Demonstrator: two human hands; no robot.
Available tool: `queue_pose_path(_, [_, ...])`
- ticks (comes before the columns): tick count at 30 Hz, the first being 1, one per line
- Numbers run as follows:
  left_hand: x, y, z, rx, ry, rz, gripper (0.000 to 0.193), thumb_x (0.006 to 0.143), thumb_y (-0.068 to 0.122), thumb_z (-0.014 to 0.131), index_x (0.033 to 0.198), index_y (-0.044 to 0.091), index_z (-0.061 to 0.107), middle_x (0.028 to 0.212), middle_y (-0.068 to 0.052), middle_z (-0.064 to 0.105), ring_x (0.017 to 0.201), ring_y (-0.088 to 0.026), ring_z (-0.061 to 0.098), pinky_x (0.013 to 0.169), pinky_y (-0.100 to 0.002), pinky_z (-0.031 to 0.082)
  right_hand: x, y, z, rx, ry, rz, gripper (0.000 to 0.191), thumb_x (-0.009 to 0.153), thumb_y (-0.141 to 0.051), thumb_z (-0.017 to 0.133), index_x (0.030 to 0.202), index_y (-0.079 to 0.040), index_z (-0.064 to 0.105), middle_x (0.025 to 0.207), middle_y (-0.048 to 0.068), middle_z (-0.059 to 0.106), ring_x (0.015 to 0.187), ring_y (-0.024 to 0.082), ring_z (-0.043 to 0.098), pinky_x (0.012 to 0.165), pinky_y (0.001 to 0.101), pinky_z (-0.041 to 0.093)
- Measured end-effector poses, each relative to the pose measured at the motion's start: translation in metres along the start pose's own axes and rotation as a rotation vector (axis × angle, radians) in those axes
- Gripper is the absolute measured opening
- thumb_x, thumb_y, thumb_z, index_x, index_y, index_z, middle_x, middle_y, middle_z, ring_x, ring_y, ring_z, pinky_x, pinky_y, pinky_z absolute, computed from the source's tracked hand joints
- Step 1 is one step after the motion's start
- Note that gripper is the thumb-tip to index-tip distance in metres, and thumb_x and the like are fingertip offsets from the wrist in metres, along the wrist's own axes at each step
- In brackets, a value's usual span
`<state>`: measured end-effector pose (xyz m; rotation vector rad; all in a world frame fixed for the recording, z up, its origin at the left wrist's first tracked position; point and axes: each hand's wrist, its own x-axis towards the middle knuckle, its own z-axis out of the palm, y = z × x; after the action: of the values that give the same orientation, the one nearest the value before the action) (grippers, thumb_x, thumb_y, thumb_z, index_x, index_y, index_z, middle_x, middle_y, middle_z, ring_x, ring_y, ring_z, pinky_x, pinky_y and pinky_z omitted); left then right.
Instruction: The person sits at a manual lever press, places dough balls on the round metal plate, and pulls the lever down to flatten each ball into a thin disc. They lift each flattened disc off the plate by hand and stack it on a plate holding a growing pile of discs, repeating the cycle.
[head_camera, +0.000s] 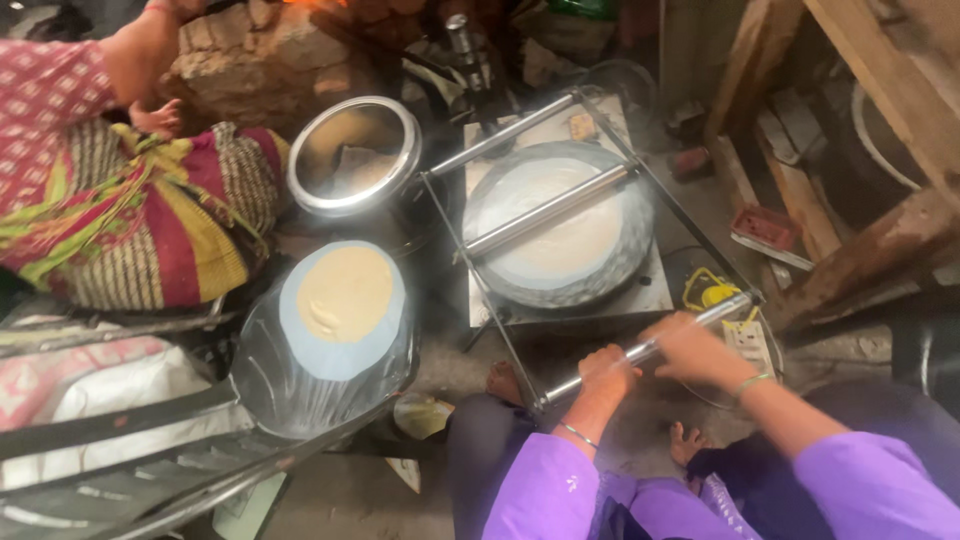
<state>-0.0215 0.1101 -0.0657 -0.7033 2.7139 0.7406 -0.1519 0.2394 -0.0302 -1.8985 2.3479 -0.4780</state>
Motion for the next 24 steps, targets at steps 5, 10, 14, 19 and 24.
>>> queue_pose_path(5, [-0.008,-0.013,-0.013,-0.023,-0.050,-0.011,0.049,0.084,0.044,0.079,0.108,0.002,0.071,0.106,-0.020,0.074,0.103,-0.037,0.071,0.086,-0.047,0.058,0.028,-0.006,0.044,-0.236,-0.318,0.143,0.025,0.072,-0.017,0.077,0.096,-0.013,0.071,0.096,0.011,0.073,0.098,0.032,0.070,0.088,0.0446,0.056])
queue_pose_path(10, [-0.029,-0.026,-0.087,-0.143,0.096,-0.074,0.047,0.093,0.048,0.070,0.094,0.001,0.075,0.098,-0.025,0.072,0.097,-0.042,0.071,0.086,-0.050,0.057,0.048,-0.018,0.039,-0.214,-0.462,0.257,0.016,0.075,-0.017,0.073,0.091,-0.012,0.075,0.098,0.014,0.073,0.095,0.034,0.073,0.082,0.0441,0.060])
queue_pose_path(14, [-0.028,-0.089,-0.148,-0.346,0.714,-0.264,0.035,0.099,0.035,0.054,0.096,0.006,0.074,0.094,-0.021,0.074,0.090,-0.044,0.070,0.080,-0.057,0.054,0.055,-0.031,0.020,-0.191,-0.465,0.301,0.013,0.076,-0.019,0.073,0.087,-0.013,0.076,0.096,0.014,0.075,0.094,0.034,0.073,0.082,0.0444,0.060])
queue_pose_path(19, [0.004,-0.181,-0.171,-0.222,0.579,-0.554,0.031,0.093,0.026,0.062,0.104,-0.002,0.071,0.105,-0.030,0.071,0.101,-0.047,0.069,0.089,-0.054,0.055,0.054,-0.036,-0.011,-0.135,-0.335,0.299,0.012,0.072,-0.019,0.074,0.084,-0.015,0.074,0.088,0.013,0.074,0.089,0.034,0.072,0.080,0.0465,0.059])
queue_pose_path(24, [0.026,-0.191,-0.162,-0.245,0.152,-0.594,0.055,0.085,0.024,0.070,0.133,0.003,0.054,0.133,-0.023,0.061,0.130,-0.041,0.055,0.108,-0.051,0.046,0.056,-0.042,-0.031,-0.125,-0.249,0.260,0.015,0.067,-0.017,0.074,0.082,-0.014,0.073,0.082,0.011,0.071,0.087,0.033,0.070,0.079,0.0468,0.057])
